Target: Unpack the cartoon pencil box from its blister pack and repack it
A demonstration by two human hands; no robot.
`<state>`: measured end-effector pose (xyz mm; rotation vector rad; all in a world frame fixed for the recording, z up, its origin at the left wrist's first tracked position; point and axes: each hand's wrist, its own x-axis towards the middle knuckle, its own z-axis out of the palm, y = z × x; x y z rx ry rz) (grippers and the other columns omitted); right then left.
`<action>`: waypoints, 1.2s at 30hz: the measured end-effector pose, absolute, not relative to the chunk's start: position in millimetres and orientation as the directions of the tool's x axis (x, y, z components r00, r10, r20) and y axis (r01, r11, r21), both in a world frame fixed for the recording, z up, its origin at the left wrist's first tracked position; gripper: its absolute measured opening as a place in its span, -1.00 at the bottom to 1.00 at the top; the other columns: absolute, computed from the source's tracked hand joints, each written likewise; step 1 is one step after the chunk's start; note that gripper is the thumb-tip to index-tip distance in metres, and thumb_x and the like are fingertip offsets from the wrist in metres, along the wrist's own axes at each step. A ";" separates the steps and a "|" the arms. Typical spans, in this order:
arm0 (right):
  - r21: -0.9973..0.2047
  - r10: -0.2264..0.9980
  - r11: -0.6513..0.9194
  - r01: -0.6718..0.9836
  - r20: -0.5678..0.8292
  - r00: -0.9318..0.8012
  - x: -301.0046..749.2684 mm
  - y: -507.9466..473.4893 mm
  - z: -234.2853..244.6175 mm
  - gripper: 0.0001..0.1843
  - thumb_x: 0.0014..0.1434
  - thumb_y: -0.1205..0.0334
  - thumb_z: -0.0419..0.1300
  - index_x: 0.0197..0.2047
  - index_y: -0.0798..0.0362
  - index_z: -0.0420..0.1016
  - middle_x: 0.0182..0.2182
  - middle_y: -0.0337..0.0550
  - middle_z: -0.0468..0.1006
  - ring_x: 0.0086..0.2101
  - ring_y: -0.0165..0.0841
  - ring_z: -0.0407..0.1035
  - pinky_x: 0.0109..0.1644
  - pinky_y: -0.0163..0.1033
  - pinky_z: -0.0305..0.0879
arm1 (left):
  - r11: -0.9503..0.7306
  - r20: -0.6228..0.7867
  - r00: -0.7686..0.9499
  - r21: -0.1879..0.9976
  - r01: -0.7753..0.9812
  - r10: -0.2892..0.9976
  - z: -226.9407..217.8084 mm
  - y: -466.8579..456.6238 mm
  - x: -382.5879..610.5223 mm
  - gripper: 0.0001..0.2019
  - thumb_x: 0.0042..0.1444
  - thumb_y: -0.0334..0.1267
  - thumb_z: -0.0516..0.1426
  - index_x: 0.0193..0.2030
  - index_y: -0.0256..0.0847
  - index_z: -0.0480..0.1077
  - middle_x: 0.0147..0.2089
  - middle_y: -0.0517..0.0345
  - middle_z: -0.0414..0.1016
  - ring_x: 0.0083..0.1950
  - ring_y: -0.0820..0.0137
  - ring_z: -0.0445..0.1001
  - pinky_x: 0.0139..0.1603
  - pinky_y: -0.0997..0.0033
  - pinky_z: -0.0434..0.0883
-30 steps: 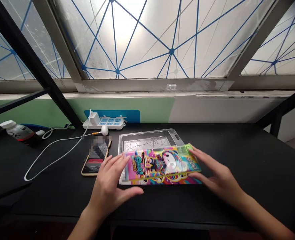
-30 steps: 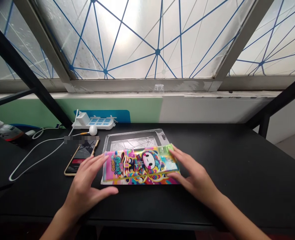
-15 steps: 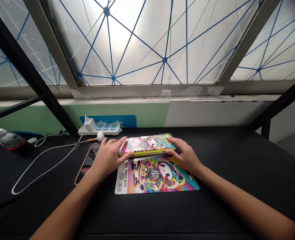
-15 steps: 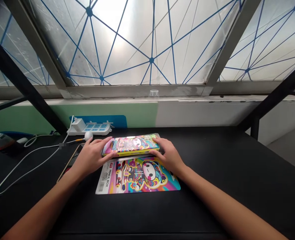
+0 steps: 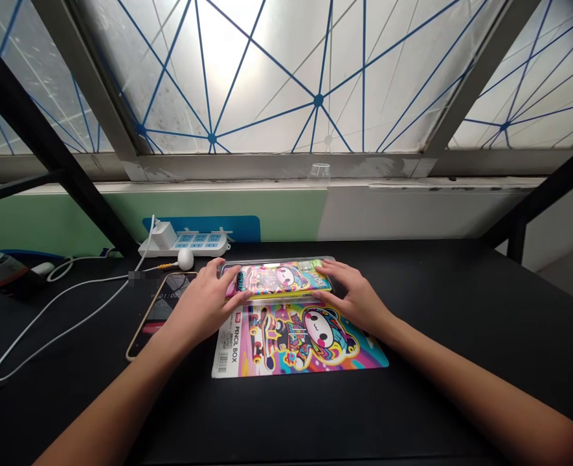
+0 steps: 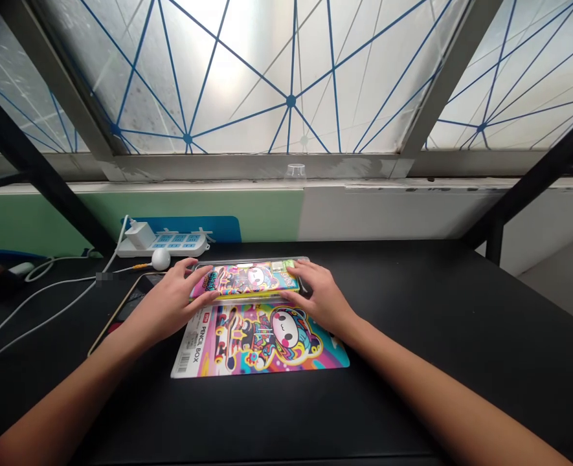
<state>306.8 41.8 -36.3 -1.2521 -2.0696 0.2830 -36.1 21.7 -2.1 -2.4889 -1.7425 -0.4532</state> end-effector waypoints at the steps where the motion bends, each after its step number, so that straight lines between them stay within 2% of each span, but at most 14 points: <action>1: -0.497 0.845 0.514 0.699 0.434 -0.313 306.8 42.6 -37.2 -0.47 0.28 -0.13 0.22 0.19 -0.01 0.53 0.21 0.09 0.52 0.27 0.03 0.29 0.32 0.25 0.23 | -0.355 0.277 0.313 0.116 0.928 0.908 -2.4 21.3 -36.1 -0.36 0.34 0.23 -0.02 0.31 -0.21 0.37 0.34 -0.27 0.28 0.25 -0.04 0.39 0.21 -0.05 0.39; 4: -0.415 0.831 0.532 0.738 0.422 -0.362 305.9 42.4 -35.8 -0.53 0.38 -0.07 0.10 0.16 0.01 0.56 0.34 0.14 0.36 0.35 0.06 0.16 0.35 0.30 0.13 | -0.355 0.268 0.320 0.093 0.930 0.909 -2.8 20.1 -34.1 -0.34 0.35 0.22 -0.02 0.33 -0.27 0.34 0.37 -0.34 0.26 0.34 -0.12 0.31 0.27 -0.12 0.33; 7: -0.316 0.772 0.590 0.743 0.492 -0.403 301.3 33.2 -27.8 -0.59 0.38 -0.02 0.11 0.12 0.02 0.56 0.41 0.17 0.20 0.36 0.09 0.13 0.34 0.31 0.12 | -0.378 0.277 0.345 0.074 0.923 0.897 -5.0 19.3 -27.9 -0.34 0.36 0.19 -0.02 0.40 -0.25 0.26 0.46 -0.33 0.16 0.42 -0.11 0.21 0.33 -0.15 0.27; 11: -0.246 0.599 0.778 0.579 0.572 -0.561 285.7 6.7 -17.5 -0.71 0.38 0.11 0.14 0.06 -0.01 0.55 0.21 0.11 0.48 0.21 -0.07 0.35 0.24 0.11 0.30 | -0.414 0.274 0.385 0.053 0.909 0.881 -12.1 18.0 -16.5 -0.33 0.39 0.18 -0.06 0.46 -0.23 0.15 0.50 -0.29 0.12 0.44 -0.08 0.21 0.32 -0.17 0.27; 13: -0.252 0.538 0.840 0.481 0.503 -0.676 275.1 -6.9 -16.1 -0.72 0.39 0.10 0.13 0.06 -0.02 0.55 0.09 0.06 0.58 0.12 -0.14 0.43 0.21 0.03 0.34 | -0.415 0.260 0.397 0.019 0.909 0.880 -15.9 17.8 -11.6 -0.33 0.40 0.17 -0.09 0.49 -0.19 0.11 0.51 -0.26 0.10 0.47 -0.09 0.18 0.34 -0.23 0.22; 15: -0.300 0.552 0.832 0.467 0.356 -0.754 265.9 -16.8 -16.5 -0.58 0.37 0.00 0.14 0.18 0.00 0.49 0.16 0.08 0.54 0.17 -0.11 0.39 0.26 0.06 0.29 | -0.413 0.253 0.404 -0.016 0.910 0.879 -18.3 18.2 -8.1 -0.34 0.40 0.18 -0.09 0.49 -0.13 0.11 0.51 -0.24 0.11 0.49 -0.12 0.14 0.36 -0.31 0.16; 19: -0.387 0.649 0.714 0.584 0.051 -0.759 260.2 -21.6 -17.2 -0.09 0.25 -0.32 0.15 0.47 0.05 0.13 0.43 0.17 0.17 0.39 0.09 0.03 0.43 0.30 -0.07 | -0.399 0.243 0.390 -0.011 0.917 0.888 -17.4 21.1 -7.3 -0.36 0.39 0.19 -0.08 0.45 -0.12 0.21 0.49 -0.26 0.17 0.48 -0.16 0.15 0.37 -0.29 0.15; 21: -0.400 0.667 0.682 0.612 -0.002 -0.745 262.5 -19.6 -16.9 -0.04 0.24 -0.36 0.14 0.49 0.06 0.09 0.45 0.16 0.12 0.41 0.10 -0.02 0.44 0.32 -0.14 | -0.380 0.219 0.369 0.012 0.925 0.903 -15.4 23.1 -10.1 -0.36 0.41 0.19 -0.11 0.44 -0.14 0.24 0.49 -0.28 0.16 0.49 -0.15 0.14 0.37 -0.26 0.16; 24: -0.400 0.700 0.665 0.630 0.041 -0.713 265.4 -16.9 -16.8 -0.15 0.23 -0.32 0.18 0.39 0.06 0.25 0.37 0.16 0.28 0.33 0.09 0.13 0.38 0.24 0.05 | -0.353 0.174 0.340 0.049 0.934 0.924 -13.9 25.5 -15.4 -0.37 0.42 0.19 -0.18 0.42 -0.12 0.27 0.50 -0.25 0.14 0.51 -0.12 0.08 0.38 -0.28 0.14; 26: -0.400 0.741 0.643 0.653 0.108 -0.663 265.1 -16.2 -17.7 -0.32 0.25 -0.26 0.20 0.24 0.05 0.38 0.22 0.16 0.42 0.21 0.05 0.26 0.25 0.17 0.23 | -0.346 0.171 0.330 0.071 0.936 0.928 -14.3 26.0 -17.5 -0.37 0.43 0.19 -0.18 0.41 -0.11 0.28 0.50 -0.22 0.14 0.52 -0.10 0.06 0.39 -0.30 0.11; 28: -0.389 0.781 0.613 0.688 0.168 -0.601 263.3 -16.0 -19.0 -0.50 0.29 -0.18 0.19 0.08 0.03 0.43 0.05 0.11 0.50 0.05 -0.02 0.35 0.11 0.11 0.31 | -0.347 0.193 0.327 0.076 0.935 0.925 -15.4 25.9 -17.7 -0.38 0.42 0.18 -0.16 0.39 -0.13 0.29 0.50 -0.23 0.15 0.52 -0.10 0.07 0.39 -0.32 0.10; 30: -0.352 0.809 0.586 0.730 0.196 -0.554 261.4 -15.8 -20.5 -0.65 0.34 -0.10 0.16 -0.07 0.02 0.42 -0.09 0.03 0.52 -0.08 -0.09 0.36 0.01 0.07 0.32 | -0.353 0.217 0.331 0.069 0.933 0.918 -16.7 25.5 -16.7 -0.38 0.42 0.18 -0.14 0.39 -0.16 0.29 0.49 -0.25 0.16 0.52 -0.10 0.07 0.39 -0.33 0.09; 33: -0.308 0.823 0.568 0.764 0.197 -0.532 259.9 -15.4 -21.5 -0.74 0.35 -0.02 0.15 -0.23 0.00 0.35 -0.22 -0.05 0.50 -0.20 -0.16 0.34 -0.10 -0.01 0.30 | -0.357 0.217 0.337 0.056 0.933 0.916 -18.1 25.8 -15.5 -0.38 0.42 0.17 -0.12 0.44 -0.12 0.22 0.50 -0.23 0.13 0.53 -0.10 0.05 0.39 -0.32 0.10; 36: -0.372 0.820 0.570 0.733 0.209 -0.532 261.4 -16.3 -18.9 -0.74 0.33 -0.01 0.17 -0.27 -0.02 0.30 -0.27 -0.10 0.50 -0.27 -0.23 0.36 -0.19 -0.13 0.28 | -0.352 0.187 0.338 0.048 0.935 0.922 -17.7 27.6 -16.9 -0.38 0.41 0.16 -0.11 0.49 -0.07 0.15 0.53 -0.21 0.06 0.53 -0.15 0.02 0.39 -0.33 0.09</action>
